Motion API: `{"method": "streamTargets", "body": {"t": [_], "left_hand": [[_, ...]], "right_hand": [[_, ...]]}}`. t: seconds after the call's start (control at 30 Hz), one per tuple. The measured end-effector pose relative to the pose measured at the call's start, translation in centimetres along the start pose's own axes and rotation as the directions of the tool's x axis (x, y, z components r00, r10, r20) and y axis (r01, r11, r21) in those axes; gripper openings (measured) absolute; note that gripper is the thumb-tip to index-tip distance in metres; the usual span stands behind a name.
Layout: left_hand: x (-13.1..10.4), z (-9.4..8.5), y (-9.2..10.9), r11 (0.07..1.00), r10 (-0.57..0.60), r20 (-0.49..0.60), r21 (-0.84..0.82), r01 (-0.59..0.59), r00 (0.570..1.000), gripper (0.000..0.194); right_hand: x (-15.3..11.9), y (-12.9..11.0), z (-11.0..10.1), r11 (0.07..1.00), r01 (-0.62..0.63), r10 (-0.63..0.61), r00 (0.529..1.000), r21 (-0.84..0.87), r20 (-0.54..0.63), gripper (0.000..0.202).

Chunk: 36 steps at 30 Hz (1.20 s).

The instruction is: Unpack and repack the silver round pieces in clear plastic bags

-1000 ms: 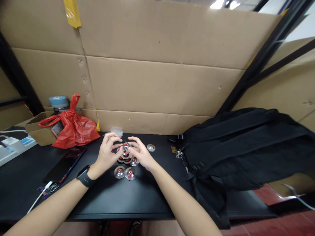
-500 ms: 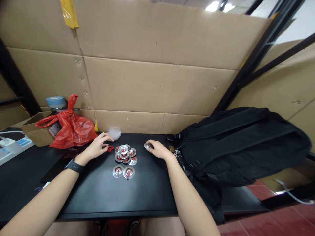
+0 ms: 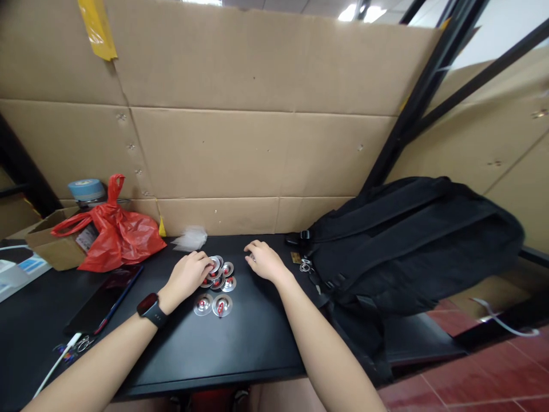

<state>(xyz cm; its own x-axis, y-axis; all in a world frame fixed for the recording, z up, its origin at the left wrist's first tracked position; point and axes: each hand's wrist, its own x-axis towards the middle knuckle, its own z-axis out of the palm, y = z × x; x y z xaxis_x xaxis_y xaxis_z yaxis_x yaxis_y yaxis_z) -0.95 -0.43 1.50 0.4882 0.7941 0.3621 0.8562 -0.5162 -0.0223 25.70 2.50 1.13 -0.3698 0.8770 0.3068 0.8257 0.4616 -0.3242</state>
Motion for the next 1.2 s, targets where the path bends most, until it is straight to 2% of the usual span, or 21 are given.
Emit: {"method": "streamTargets", "body": {"t": [0.13,0.23,0.3,0.37,0.43,0.5,0.57,0.67,0.77,0.83,0.93,1.0,1.1,1.2], "left_hand": [[0.0,0.6,-0.3,0.999,-0.001,-0.010,-0.036,0.001,1.000,0.018],[-0.1,0.6,-0.6,0.956,-0.070,-0.047,-0.290,0.054,0.996,0.017],[-0.1,0.5,-0.7,0.819,-0.117,-0.023,-0.567,0.083,0.993,0.018],[-0.1,0.4,-0.7,0.600,-0.110,0.025,-0.795,0.086,0.994,0.018],[-0.1,0.3,-0.6,0.429,-0.083,0.048,-0.900,0.079,0.995,0.020],[-0.1,0.0,-0.3,0.369,-0.077,0.047,-0.927,0.072,0.996,0.018],[-0.1,-0.6,-0.1,0.396,-0.087,0.036,-0.916,0.068,0.996,0.018],[-0.3,-1.8,-0.8,0.572,-0.128,-0.021,-0.818,0.056,0.992,0.019],[-0.7,-2.7,-3.4,0.798,-0.135,-0.109,-0.601,0.043,0.985,0.019],[-0.9,-2.7,-5.8,0.874,-0.081,-0.104,-0.486,0.020,0.991,0.020],[-1.2,-2.0,-8.4,0.901,-0.036,-0.055,-0.433,0.009,0.998,0.021],[-1.3,-1.6,-8.8,0.903,0.027,-0.008,-0.428,-0.028,1.000,0.020],[-1.3,-1.1,-7.4,0.902,0.084,-0.008,-0.424,-0.080,0.996,0.023],[-1.1,-0.6,-5.2,0.920,0.055,-0.054,-0.384,-0.072,0.997,0.025]], "right_hand": [[0.1,-2.4,0.7,0.967,0.149,-0.140,0.988,0.208,-0.058,0.025],[0.0,-4.3,1.3,0.906,0.205,-0.183,0.979,0.371,-0.093,0.031],[-0.1,-5.4,1.7,0.864,0.236,-0.204,0.972,0.445,-0.120,0.047],[-0.2,-6.3,2.0,0.823,0.262,-0.213,0.965,0.504,-0.154,0.057],[-0.4,-7.2,1.9,0.798,0.276,-0.210,0.960,0.535,-0.182,0.055],[-0.5,-7.8,1.7,0.791,0.296,-0.222,0.954,0.536,-0.200,0.047],[-0.6,-8.0,1.3,0.790,0.316,-0.240,0.948,0.525,-0.208,0.043],[-0.3,-7.0,0.8,0.823,0.289,-0.199,0.953,0.489,-0.228,0.043],[0.3,-4.3,0.1,0.901,0.150,-0.040,0.963,0.407,-0.268,0.039],[0.4,-1.9,-0.4,0.938,0.030,0.066,0.963,0.346,-0.261,0.033],[0.3,1.2,-0.9,0.970,-0.085,0.124,0.979,0.229,-0.161,0.024],[0.1,2.5,-0.9,0.973,-0.135,0.144,0.989,0.185,-0.035,0.019],[0.0,3.2,-0.7,0.975,-0.144,0.137,0.989,0.172,0.057,0.018],[-0.1,3.2,-0.5,0.972,-0.116,0.101,0.992,0.203,0.079,0.022]]}}
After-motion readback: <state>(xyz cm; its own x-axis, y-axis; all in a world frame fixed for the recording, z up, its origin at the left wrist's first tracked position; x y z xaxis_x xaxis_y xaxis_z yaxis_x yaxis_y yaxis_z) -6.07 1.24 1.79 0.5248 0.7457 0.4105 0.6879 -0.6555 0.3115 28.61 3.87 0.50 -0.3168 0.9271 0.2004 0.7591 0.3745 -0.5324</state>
